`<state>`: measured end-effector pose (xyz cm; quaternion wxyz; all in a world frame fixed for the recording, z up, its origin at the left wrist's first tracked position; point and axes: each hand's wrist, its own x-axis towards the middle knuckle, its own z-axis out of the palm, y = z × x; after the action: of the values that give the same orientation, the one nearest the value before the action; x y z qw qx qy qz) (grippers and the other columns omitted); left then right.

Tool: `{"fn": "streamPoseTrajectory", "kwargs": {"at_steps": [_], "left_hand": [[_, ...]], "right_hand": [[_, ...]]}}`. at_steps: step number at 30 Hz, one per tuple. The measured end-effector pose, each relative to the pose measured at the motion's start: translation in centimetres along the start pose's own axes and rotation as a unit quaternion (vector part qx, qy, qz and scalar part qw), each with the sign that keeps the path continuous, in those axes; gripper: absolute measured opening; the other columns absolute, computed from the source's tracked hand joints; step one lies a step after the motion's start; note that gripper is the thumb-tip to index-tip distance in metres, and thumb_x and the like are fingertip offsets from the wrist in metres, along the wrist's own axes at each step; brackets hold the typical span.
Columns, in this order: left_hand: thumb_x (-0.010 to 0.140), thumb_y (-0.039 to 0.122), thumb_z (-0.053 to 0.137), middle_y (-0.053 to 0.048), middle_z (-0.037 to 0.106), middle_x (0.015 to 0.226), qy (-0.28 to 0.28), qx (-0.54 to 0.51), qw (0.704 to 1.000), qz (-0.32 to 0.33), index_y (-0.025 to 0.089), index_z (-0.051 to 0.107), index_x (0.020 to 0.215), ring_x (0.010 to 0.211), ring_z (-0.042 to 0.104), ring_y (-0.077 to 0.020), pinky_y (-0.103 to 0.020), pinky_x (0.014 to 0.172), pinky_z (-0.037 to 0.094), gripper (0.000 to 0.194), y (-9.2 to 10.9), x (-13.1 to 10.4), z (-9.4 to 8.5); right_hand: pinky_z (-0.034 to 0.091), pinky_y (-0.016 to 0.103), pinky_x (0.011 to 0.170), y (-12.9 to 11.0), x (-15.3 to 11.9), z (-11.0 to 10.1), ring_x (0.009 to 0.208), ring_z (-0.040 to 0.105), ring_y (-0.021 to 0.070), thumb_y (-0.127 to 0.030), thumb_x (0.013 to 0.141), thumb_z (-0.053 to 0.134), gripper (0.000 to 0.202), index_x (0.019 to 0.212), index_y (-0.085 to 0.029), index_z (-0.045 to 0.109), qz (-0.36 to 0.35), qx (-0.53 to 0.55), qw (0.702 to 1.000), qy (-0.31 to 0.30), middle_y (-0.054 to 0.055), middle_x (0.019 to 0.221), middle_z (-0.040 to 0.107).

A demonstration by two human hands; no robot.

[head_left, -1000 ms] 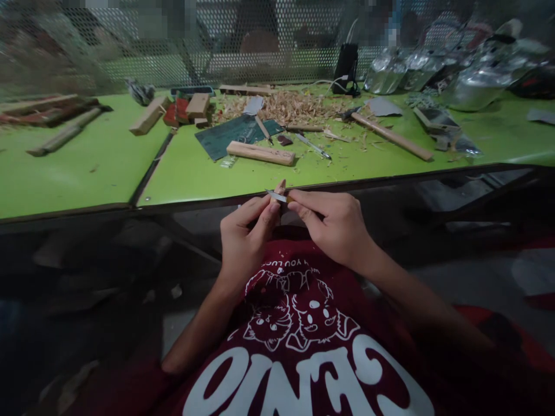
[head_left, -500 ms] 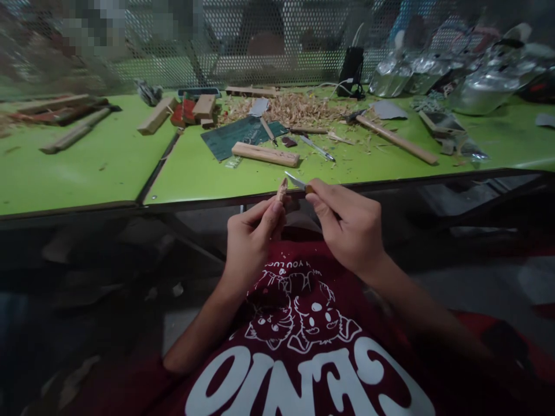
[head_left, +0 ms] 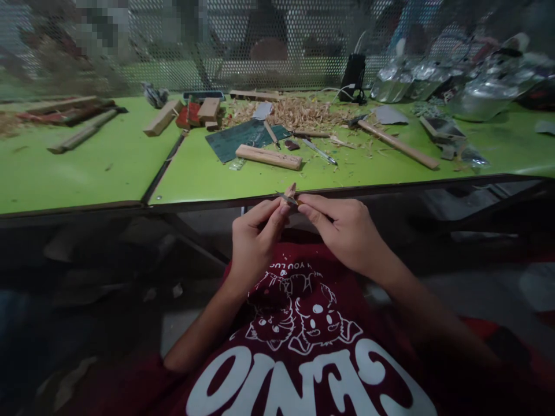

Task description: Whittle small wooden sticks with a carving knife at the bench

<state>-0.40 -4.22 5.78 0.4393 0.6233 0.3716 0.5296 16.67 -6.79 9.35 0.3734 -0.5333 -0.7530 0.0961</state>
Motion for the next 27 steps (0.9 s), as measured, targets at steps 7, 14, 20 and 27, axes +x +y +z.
{"fn": "streamPoseTrajectory", "kwargs": {"at_steps": [7,14,20,27], "left_hand": [[0.097,0.029,0.059,-0.003,0.062,0.075,-0.018,0.117,0.987,0.112,0.016,0.078,0.096,0.067,0.054,-0.0120,-0.024,0.063,0.043,0.023,0.1,0.4,0.2],[0.097,0.034,0.058,-0.002,0.060,0.073,0.000,0.098,0.992,0.074,0.016,0.075,0.093,0.064,0.052,-0.0124,-0.025,0.057,0.040,0.026,0.0,0.3,0.6],[0.096,0.042,0.059,-0.001,0.053,0.065,-0.023,0.034,0.999,0.008,0.016,0.066,0.073,0.058,0.043,-0.0105,-0.024,0.050,0.034,0.035,0.3,0.1,0.5],[0.094,0.041,0.062,0.001,0.049,0.062,-0.043,0.002,0.999,-0.017,0.016,0.069,0.074,0.055,0.039,-0.0090,-0.024,0.049,0.031,0.033,0.2,0.1,0.4]], "right_hand": [[0.057,0.039,0.097,0.9,0.7,-1.6,0.109,0.073,0.0250,-0.029,0.092,0.065,0.024,0.110,-0.025,0.080,0.056,0.114,0.990,-0.061,0.002,0.114,0.077],[0.057,0.038,0.094,1.0,-0.4,0.4,0.105,0.074,0.0250,-0.035,0.095,0.062,0.026,0.113,-0.025,0.079,0.016,0.034,0.998,0.049,0.004,0.114,0.077],[0.053,0.029,0.081,0.2,-0.8,0.7,0.085,0.073,0.0203,-0.036,0.100,0.055,0.031,0.114,-0.022,0.078,-0.008,-0.043,0.996,0.072,0.006,0.098,0.079],[0.044,0.027,0.066,-0.2,-1.4,0.4,0.067,0.064,0.0162,-0.038,0.102,0.051,0.033,0.115,-0.021,0.077,-0.045,-0.146,0.984,0.087,0.005,0.078,0.074]]}}
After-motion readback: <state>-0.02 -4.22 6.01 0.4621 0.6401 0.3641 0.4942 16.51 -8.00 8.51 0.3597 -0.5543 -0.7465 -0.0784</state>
